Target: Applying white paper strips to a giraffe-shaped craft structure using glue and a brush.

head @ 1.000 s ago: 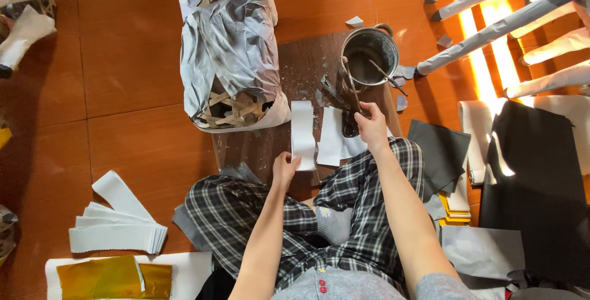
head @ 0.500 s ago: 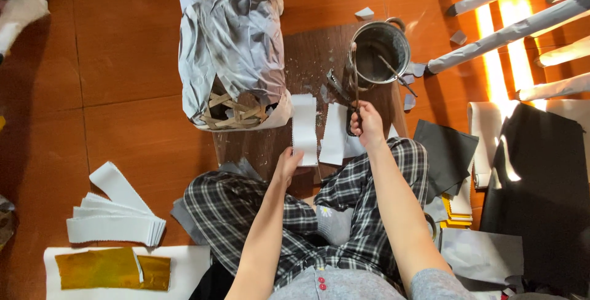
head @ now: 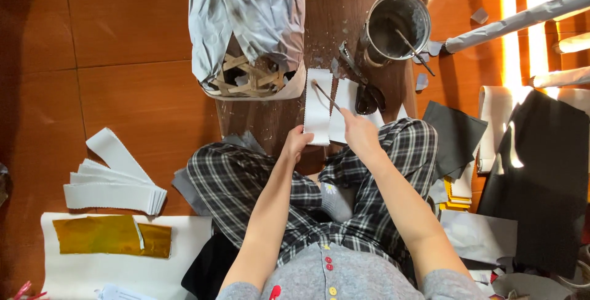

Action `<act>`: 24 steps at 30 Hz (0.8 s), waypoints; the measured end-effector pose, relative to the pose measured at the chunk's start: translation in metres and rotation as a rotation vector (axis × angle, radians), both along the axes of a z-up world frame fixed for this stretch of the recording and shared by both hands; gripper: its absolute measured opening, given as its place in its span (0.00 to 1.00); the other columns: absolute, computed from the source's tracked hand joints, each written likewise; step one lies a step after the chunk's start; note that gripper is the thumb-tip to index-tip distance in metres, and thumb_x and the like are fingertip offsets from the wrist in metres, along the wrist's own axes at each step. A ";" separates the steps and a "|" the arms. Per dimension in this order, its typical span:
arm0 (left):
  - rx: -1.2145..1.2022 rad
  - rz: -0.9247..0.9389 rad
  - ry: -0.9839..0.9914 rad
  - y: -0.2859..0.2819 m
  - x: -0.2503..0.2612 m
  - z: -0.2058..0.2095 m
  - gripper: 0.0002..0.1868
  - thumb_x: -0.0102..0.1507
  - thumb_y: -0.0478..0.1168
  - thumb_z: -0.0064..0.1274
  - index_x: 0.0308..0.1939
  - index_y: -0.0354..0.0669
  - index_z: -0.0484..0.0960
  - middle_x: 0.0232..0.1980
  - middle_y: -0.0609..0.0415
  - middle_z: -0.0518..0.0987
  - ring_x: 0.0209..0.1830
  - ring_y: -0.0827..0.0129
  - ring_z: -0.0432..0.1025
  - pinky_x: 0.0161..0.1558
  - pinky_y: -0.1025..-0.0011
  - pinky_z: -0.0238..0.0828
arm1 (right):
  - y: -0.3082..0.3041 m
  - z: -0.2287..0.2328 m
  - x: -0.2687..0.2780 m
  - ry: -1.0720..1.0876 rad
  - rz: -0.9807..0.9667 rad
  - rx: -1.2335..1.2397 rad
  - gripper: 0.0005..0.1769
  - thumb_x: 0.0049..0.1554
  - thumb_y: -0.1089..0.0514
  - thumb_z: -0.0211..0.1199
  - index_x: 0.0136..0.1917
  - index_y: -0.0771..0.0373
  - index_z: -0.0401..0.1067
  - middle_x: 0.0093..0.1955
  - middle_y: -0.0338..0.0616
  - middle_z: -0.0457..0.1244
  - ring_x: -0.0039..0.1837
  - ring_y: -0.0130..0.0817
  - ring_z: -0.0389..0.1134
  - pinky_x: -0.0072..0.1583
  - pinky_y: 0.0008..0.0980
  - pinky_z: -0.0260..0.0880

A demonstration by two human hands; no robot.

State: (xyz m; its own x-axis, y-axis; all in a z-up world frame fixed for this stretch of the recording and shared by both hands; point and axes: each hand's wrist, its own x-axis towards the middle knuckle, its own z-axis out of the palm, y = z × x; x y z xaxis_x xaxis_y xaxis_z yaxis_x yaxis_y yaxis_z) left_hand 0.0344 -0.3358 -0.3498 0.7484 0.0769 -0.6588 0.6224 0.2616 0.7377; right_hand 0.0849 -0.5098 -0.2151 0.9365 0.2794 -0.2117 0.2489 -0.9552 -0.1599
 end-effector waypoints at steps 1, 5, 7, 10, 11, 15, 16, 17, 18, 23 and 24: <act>0.000 0.000 0.001 -0.001 -0.002 -0.009 0.34 0.50 0.31 0.55 0.61 0.28 0.72 0.55 0.35 0.75 0.55 0.58 0.71 0.54 0.61 0.68 | 0.005 -0.002 0.004 0.001 0.000 0.000 0.22 0.60 0.58 0.49 0.68 0.48 0.65 0.36 0.50 0.66 0.41 0.45 0.73 0.42 0.41 0.75; -0.219 0.084 0.190 -0.005 -0.003 -0.035 0.27 0.54 0.29 0.54 0.59 0.30 0.72 0.52 0.32 0.75 0.47 0.45 0.74 0.42 0.48 0.76 | 0.013 0.001 0.000 -0.036 -0.001 0.054 0.23 0.58 0.63 0.49 0.67 0.56 0.66 0.37 0.55 0.67 0.40 0.49 0.72 0.42 0.45 0.75; -0.293 0.136 0.241 -0.004 0.001 -0.035 0.27 0.58 0.28 0.52 0.61 0.26 0.68 0.55 0.26 0.71 0.48 0.35 0.72 0.43 0.41 0.75 | 0.009 0.011 -0.026 -0.051 0.016 0.043 0.26 0.57 0.66 0.50 0.69 0.60 0.63 0.36 0.58 0.66 0.39 0.51 0.72 0.41 0.49 0.74; -0.324 0.127 0.277 -0.006 0.005 -0.017 0.28 0.60 0.31 0.49 0.64 0.27 0.64 0.57 0.24 0.69 0.51 0.32 0.70 0.46 0.39 0.72 | -0.011 0.027 -0.081 0.014 0.107 0.004 0.22 0.55 0.63 0.53 0.63 0.57 0.70 0.34 0.52 0.66 0.32 0.42 0.70 0.34 0.37 0.73; -0.273 0.105 0.253 -0.006 0.007 -0.008 0.27 0.61 0.34 0.49 0.64 0.28 0.65 0.58 0.25 0.68 0.52 0.32 0.70 0.45 0.39 0.73 | -0.019 0.029 -0.096 0.036 0.086 -0.002 0.22 0.56 0.60 0.54 0.64 0.53 0.69 0.35 0.50 0.65 0.32 0.43 0.70 0.35 0.37 0.73; -0.172 0.008 0.197 -0.008 0.006 -0.109 0.22 0.62 0.41 0.52 0.60 0.42 0.73 0.52 0.40 0.76 0.42 0.45 0.78 0.38 0.53 0.79 | -0.020 0.079 -0.130 0.190 -0.001 0.103 0.20 0.61 0.60 0.49 0.66 0.54 0.68 0.35 0.42 0.60 0.26 0.36 0.64 0.31 0.30 0.69; -0.170 -0.004 0.200 -0.004 0.004 -0.071 0.22 0.62 0.41 0.52 0.60 0.42 0.73 0.52 0.40 0.76 0.42 0.45 0.78 0.38 0.53 0.79 | -0.023 0.078 -0.132 0.192 -0.013 0.105 0.20 0.61 0.60 0.49 0.66 0.54 0.68 0.35 0.42 0.60 0.26 0.36 0.64 0.31 0.30 0.69; -0.233 0.050 0.190 -0.001 0.003 -0.032 0.22 0.63 0.39 0.49 0.60 0.35 0.71 0.51 0.37 0.75 0.42 0.47 0.76 0.39 0.52 0.79 | -0.026 0.078 -0.135 0.298 -0.035 0.066 0.23 0.60 0.60 0.48 0.69 0.56 0.65 0.39 0.47 0.62 0.32 0.40 0.67 0.36 0.34 0.72; -0.298 0.107 0.176 0.001 0.003 0.007 0.22 0.64 0.36 0.47 0.61 0.27 0.68 0.50 0.34 0.75 0.43 0.49 0.75 0.41 0.50 0.78 | -0.029 0.079 -0.136 0.402 -0.053 0.026 0.27 0.59 0.60 0.48 0.72 0.58 0.61 0.43 0.52 0.64 0.38 0.44 0.71 0.41 0.39 0.74; -0.220 0.001 0.091 0.002 0.006 -0.025 0.16 0.66 0.39 0.46 0.57 0.38 0.74 0.42 0.48 0.79 0.33 0.64 0.78 0.31 0.65 0.79 | -0.009 0.066 -0.151 0.336 -0.035 0.073 0.25 0.58 0.60 0.48 0.68 0.60 0.64 0.44 0.57 0.66 0.44 0.54 0.72 0.45 0.47 0.74; -0.160 -0.069 0.079 0.005 0.004 -0.026 0.16 0.68 0.42 0.44 0.57 0.41 0.75 0.40 0.53 0.78 0.30 0.70 0.77 0.25 0.74 0.76 | -0.006 0.060 -0.153 0.360 -0.046 0.116 0.24 0.58 0.60 0.47 0.68 0.59 0.64 0.45 0.57 0.66 0.45 0.55 0.72 0.45 0.48 0.74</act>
State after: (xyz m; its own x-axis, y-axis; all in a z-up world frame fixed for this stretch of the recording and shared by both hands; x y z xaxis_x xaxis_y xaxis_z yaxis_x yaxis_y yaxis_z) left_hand 0.0382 -0.3310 -0.3761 0.6939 -0.0833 -0.7153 0.6972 0.3260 0.6384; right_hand -0.0682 -0.5160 -0.1551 0.8201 0.2808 -0.4986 0.1147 -0.9343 -0.3375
